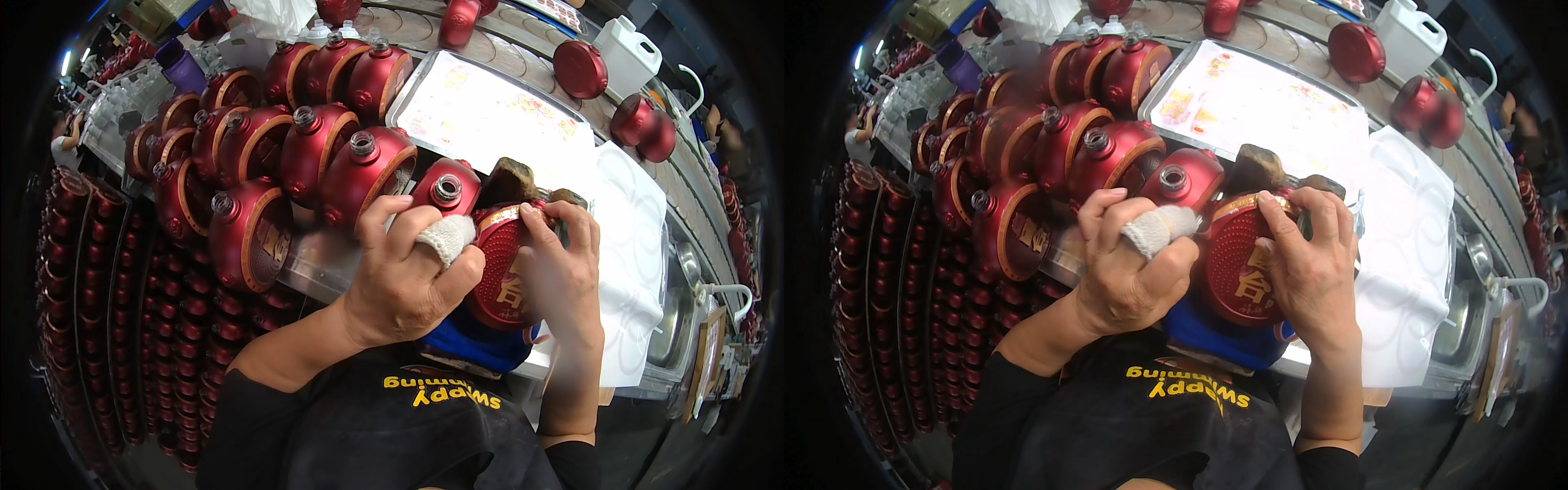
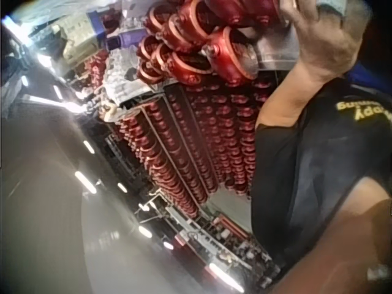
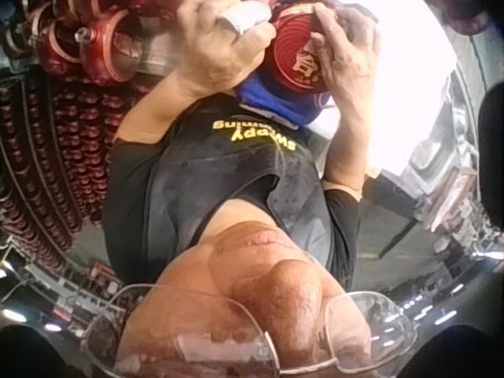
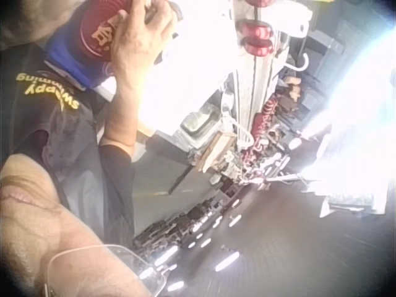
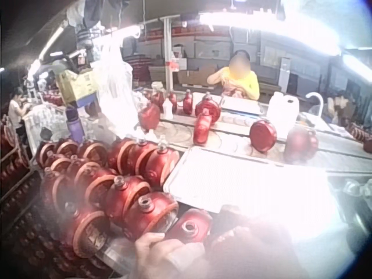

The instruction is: The person applies gold decorative stickers to the bottom of red spherical ornaments on a production line. They peel each sticker from a sheet, place it on the ornament, and press it down to adhere. The person handles one ornament at a time, rotating it to ensure the sticker is properly applied.

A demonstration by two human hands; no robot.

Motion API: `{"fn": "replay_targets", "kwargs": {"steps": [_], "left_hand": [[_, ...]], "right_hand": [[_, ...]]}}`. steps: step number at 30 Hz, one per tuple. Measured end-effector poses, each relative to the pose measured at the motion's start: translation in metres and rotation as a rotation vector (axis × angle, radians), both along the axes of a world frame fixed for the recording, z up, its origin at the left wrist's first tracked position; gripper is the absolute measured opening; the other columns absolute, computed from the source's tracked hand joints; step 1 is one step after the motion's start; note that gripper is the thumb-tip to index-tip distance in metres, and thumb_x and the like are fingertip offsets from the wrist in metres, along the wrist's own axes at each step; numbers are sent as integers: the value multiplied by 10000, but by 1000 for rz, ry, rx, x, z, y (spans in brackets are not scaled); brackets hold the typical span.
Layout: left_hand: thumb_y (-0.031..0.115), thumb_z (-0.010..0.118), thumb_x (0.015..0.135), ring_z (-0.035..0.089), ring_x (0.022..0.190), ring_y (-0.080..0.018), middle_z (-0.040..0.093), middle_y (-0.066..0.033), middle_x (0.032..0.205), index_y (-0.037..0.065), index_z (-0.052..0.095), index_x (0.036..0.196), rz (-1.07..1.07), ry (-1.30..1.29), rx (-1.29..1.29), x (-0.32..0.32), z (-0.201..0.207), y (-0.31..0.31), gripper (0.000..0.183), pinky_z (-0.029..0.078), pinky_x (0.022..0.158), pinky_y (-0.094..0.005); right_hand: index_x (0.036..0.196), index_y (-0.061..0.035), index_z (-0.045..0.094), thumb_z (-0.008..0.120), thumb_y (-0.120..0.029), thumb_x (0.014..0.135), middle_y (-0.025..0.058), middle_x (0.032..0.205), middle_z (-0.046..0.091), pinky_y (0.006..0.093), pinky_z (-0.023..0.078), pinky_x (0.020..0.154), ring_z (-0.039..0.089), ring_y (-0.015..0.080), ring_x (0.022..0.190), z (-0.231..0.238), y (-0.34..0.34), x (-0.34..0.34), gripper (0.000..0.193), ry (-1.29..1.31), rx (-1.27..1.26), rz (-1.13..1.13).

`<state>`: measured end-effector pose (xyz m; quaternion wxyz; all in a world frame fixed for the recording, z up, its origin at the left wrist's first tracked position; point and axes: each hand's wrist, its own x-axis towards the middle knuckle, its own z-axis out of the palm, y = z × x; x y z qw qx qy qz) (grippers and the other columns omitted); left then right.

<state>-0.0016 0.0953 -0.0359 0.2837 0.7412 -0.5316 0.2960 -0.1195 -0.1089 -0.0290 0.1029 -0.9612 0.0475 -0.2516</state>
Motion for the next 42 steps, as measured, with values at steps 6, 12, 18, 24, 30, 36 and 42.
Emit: {"fn": "replay_targets", "kwargs": {"steps": [6, 12, 18, 24, 30, 36, 42], "left_hand": [[157, 741, 791, 455, 1310, -350, 603, -135, 1268, 131, 689, 925, 186, -3, -15, -1, -9, -16, 146, 323, 1089, -593], [96, 760, 764, 546, 1172, -335, 642, -130, 1141, 116, 678, 939, 38, 26, 30, 2, -1, -5, 195, 346, 1077, -585], [91, 755, 788, 598, 1008, -267, 654, -38, 873, 150, 732, 1032, -44, 16, 57, 5, 0, -1, 252, 363, 1066, -557], [181, 632, 892, 604, 1017, -250, 690, -16, 876, 135, 753, 1033, -36, -12, 34, 3, -6, -2, 191, 372, 1063, -540], [174, 699, 825, 574, 1075, -270, 708, -39, 936, 139, 769, 1045, -64, -39, -22, 9, 7, -4, 234, 359, 1062, -546], [213, 693, 889, 362, 1392, -420, 694, -192, 1082, 37, 755, 1012, -1, 52, 226, 18, 28, -39, 223, 215, 1148, -611], [227, 668, 909, 400, 1373, -415, 668, -206, 1009, 48, 682, 909, 47, -6, 307, 20, 29, -59, 180, 211, 1156, -635]], "right_hand": [[1320, -132, 700, 779, -63, 822, 115, 1285, 562, 501, 450, 1033, 531, 354, 1242, 0, 0, 1, 509, -16, -11, 11], [1331, -134, 697, 776, -68, 827, 111, 1286, 563, 497, 450, 1035, 529, 347, 1246, 2, 0, 0, 514, -6, -7, 8], [1331, -133, 697, 766, -70, 839, 110, 1285, 562, 496, 448, 1037, 527, 344, 1248, 2, 0, -1, 502, -8, -7, 11], [1357, -93, 673, 746, -74, 872, 130, 1264, 580, 482, 455, 1037, 549, 352, 1211, 1, -2, 1, 490, -34, 41, 19], [1365, -45, 654, 688, -89, 957, 162, 1247, 590, 468, 472, 1019, 565, 362, 1178, 12, -6, 0, 412, 2, 48, -40], [1309, -42, 692, 677, -91, 969, 174, 1259, 589, 469, 473, 1026, 555, 364, 1200, 19, -6, -6, 344, -72, 12, -114], [1301, -44, 697, 666, -83, 976, 181, 1323, 574, 468, 465, 1057, 537, 372, 1249, 12, -18, -24, 329, -63, 89, -140]]}}
